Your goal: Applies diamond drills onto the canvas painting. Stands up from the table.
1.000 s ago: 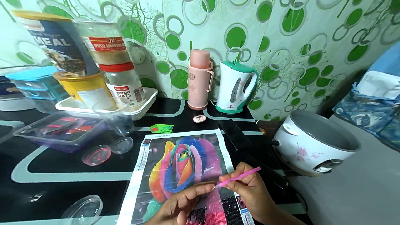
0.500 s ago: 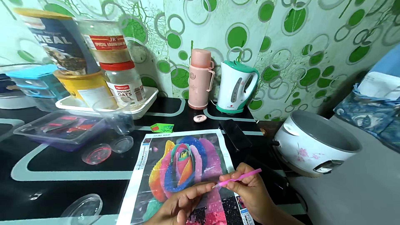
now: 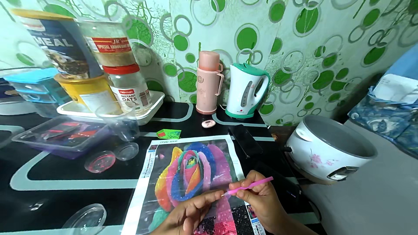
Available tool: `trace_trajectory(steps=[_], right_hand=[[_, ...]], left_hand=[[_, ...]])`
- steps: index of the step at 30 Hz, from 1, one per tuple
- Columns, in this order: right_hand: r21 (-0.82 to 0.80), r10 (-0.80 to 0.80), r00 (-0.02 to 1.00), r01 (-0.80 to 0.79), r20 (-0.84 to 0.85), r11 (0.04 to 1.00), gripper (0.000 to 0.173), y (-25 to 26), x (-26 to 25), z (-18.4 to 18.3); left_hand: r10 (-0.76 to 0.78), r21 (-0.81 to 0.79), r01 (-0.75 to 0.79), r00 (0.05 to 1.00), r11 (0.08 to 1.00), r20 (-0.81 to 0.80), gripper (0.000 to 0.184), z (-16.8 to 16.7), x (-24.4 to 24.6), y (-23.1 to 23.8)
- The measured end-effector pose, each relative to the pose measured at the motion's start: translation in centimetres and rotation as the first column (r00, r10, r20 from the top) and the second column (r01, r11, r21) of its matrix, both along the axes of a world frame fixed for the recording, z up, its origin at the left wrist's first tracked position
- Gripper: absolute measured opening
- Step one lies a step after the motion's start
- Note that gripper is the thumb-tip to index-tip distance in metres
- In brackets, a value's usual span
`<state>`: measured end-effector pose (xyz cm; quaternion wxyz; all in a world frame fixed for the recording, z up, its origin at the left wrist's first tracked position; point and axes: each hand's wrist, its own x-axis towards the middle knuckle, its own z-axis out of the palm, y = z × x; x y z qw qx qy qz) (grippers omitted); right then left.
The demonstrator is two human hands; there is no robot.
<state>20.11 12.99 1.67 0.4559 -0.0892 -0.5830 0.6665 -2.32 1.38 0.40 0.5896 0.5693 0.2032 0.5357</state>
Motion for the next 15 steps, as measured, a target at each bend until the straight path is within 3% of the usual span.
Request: trace_trajectory(steps=[5,8,11,15], right_hand=[[0.045,-0.024,1.0,0.024,-0.001,0.999,0.021,-0.04,-0.04,-0.03],[0.236,-0.103,0.994,0.105,-0.021,0.966,0.019,-0.08,-0.19,-0.17],[0.532,-0.217,0.973,0.227,-0.083,0.815,0.012,0.07,-0.32,-0.68],[0.821,-0.266,0.953,0.265,-0.144,0.506,0.008,0.25,0.03,-0.43]], left_hand=[[-0.008,0.004,0.008,1.0,1.0,0.0,0.078,-0.09,0.02,0.04],[-0.011,0.008,0.011,1.0,1.0,-0.013,0.083,-0.03,0.02,-0.01],[-0.009,0.019,0.009,1.0,1.0,-0.02,0.086,0.13,0.15,-0.12],[-0.016,0.027,0.017,0.999,1.0,-0.03,0.088,0.14,0.19,-0.26]])
